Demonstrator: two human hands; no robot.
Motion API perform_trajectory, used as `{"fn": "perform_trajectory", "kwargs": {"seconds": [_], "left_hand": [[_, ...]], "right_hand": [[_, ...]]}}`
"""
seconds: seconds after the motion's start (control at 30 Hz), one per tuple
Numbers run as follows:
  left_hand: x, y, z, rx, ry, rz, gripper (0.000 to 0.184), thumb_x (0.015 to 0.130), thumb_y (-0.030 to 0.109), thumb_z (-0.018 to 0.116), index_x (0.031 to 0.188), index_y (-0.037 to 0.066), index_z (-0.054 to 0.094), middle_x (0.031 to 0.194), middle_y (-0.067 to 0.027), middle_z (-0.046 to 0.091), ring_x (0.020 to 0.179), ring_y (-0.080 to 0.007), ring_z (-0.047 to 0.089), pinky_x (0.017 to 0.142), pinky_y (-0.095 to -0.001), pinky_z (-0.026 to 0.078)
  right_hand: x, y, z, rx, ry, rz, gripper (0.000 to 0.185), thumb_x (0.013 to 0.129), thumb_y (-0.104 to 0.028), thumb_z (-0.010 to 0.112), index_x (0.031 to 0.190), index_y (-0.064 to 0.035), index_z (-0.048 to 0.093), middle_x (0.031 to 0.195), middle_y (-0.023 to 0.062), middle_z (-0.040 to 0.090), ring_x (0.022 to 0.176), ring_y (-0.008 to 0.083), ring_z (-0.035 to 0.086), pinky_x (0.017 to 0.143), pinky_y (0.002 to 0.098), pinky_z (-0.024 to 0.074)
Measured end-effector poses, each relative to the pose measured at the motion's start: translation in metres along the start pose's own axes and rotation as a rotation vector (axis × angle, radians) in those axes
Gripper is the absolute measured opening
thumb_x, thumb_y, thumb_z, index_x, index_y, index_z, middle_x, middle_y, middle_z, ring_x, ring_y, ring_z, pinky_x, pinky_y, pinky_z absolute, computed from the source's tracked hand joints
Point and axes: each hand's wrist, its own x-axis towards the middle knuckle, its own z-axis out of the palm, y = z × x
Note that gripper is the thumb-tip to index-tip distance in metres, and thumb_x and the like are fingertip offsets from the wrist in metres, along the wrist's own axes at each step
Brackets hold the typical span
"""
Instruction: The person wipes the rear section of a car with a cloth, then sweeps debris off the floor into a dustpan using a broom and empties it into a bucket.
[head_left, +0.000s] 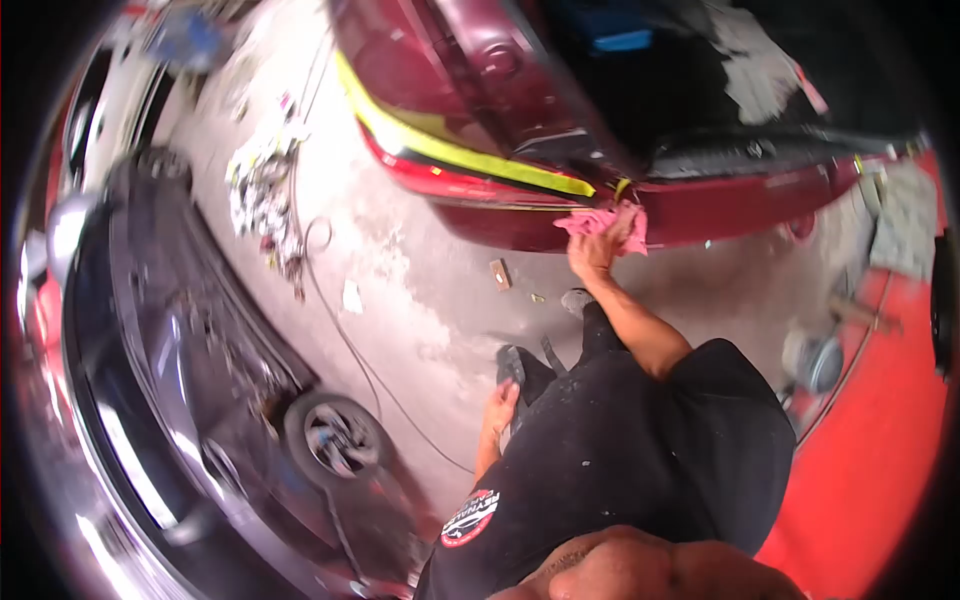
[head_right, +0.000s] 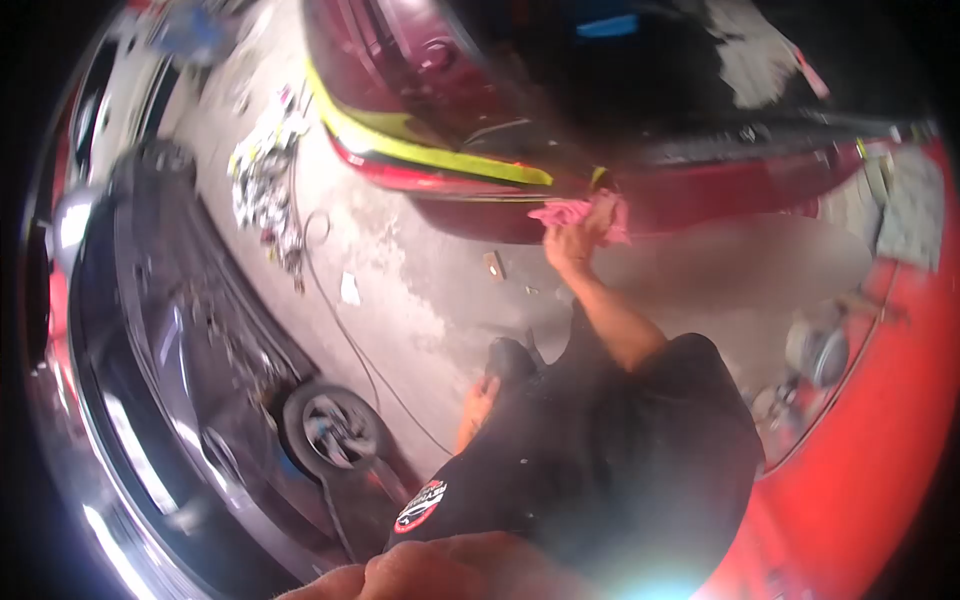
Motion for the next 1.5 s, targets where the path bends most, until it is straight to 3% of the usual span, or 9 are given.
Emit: {"fn": "perform_trajectory", "kwargs": {"seconds": [0.17,0.27,0.33,0.47,0.63,0.8,0.97,1.2,1.5], "left_hand": [[0.059,-0.178,-0.16,-0.173,-0.187,-0.153,0.042,0.097,0.035,0.061,0.119,-0.001,0.06,0.095,-0.0046,0.065,0.083,-0.0109,0.059,0.075,-0.0273,0.049],[0.105,-0.199,-0.288,-0.133,0.065,-0.292,0.042,0.097,0.034,0.061,0.12,-0.001,0.06,0.092,-0.0043,0.066,0.081,-0.0105,0.059,0.073,-0.0275,0.049],[0.107,-0.149,-0.366,0.306,0.165,-0.208,0.044,0.094,0.033,0.063,0.121,-0.003,0.06,0.094,-0.0101,0.068,0.083,-0.0163,0.064,0.074,-0.0312,0.051],[0.128,-0.034,-0.458,0.745,0.506,0.432,0.052,0.09,0.029,0.066,0.124,-0.009,0.057,0.12,-0.0263,0.063,0.11,-0.0379,0.062,0.097,-0.0414,0.048],[0.089,0.269,-0.369,0.801,0.538,1.377,0.051,0.091,0.016,0.066,0.136,0.0,0.048,0.14,-0.0271,0.045,0.13,-0.0432,0.042,0.107,-0.0499,0.036],[0.032,0.407,-0.241,0.667,0.457,1.911,0.06,0.09,0.018,0.069,0.141,0.002,0.043,0.15,-0.028,0.029,0.139,-0.0453,0.03,0.112,-0.0545,0.028],[0.054,0.423,-0.175,0.857,0.54,2.068,0.076,0.09,0.041,0.065,0.148,0.002,0.034,0.154,-0.0305,0.022,0.143,-0.0477,0.021,0.113,-0.0625,0.016],[0.109,0.418,-0.14,1.044,0.971,2.005,0.08,0.093,0.053,0.049,0.15,0.0,0.031,0.153,-0.0339,0.022,0.145,-0.0449,0.022,0.115,-0.0615,-0.004],[0.131,0.415,-0.141,1.054,1.038,1.82,0.089,0.09,0.065,0.038,0.15,-0.001,0.03,0.152,-0.0355,0.023,0.146,-0.0439,0.02,0.115,-0.0579,-0.011]], "right_hand": [[-0.015,-0.085,0.043,0.122,-0.14,0.153,0.045,0.09,-0.029,0.045,0.115,0.0035,0.062,0.129,0.0329,0.052,0.132,0.057,0.03,0.114,0.0677,0.0064],[-0.009,-0.173,0.017,-0.081,-0.689,0.41,0.047,0.088,-0.031,0.046,0.111,0.0059,0.065,0.14,0.0393,0.037,0.139,0.0567,0.017,0.115,0.0667,0.0046],[-0.036,-0.21,0.059,-0.088,-0.007,0.34,0.051,0.085,-0.033,0.049,0.107,0.0095,0.066,0.149,0.0423,0.017,0.143,0.0559,0.005,0.116,0.0663,0.0032],[-0.062,-0.281,0.119,0.073,0.182,0.3,0.068,0.085,-0.035,0.055,0.131,0.0139,0.045,0.152,0.0403,0.009,0.144,0.0555,0.002,0.115,0.0663,0.0048],[-0.093,-0.322,0.14,0.258,0.249,0.249,0.081,0.089,-0.04,0.055,0.149,0.0046,0.023,0.154,0.0349,0.014,0.143,0.0549,0.007,0.113,0.0685,0.0079],[-0.049,-0.268,0.115,0.256,0.414,0.693,0.068,0.096,-0.044,0.046,0.15,-0.0047,0.03,0.158,0.0249,0.018,0.142,0.0539,0.011,0.109,0.072,0.0093],[0.012,-0.149,0.107,0.22,0.983,1.053,0.062,0.097,-0.044,0.046,0.147,-0.0083,0.038,0.153,0.0216,0.032,0.141,0.0503,0.023,0.108,0.0721,0.0145],[0.045,0.009,0.026,0.18,0.594,1.39,0.068,0.096,-0.051,0.043,0.149,-0.0081,0.035,0.153,0.0275,0.027,0.139,0.0442,0.029,0.115,0.0541,0.0232],[0.118,0.244,-0.051,-0.69,0.317,0.622,0.053,0.098,-0.042,0.04,0.147,-0.0193,0.04,0.156,0.0098,0.03,0.145,0.038,0.022,0.112,0.0573,0.0278]]}}
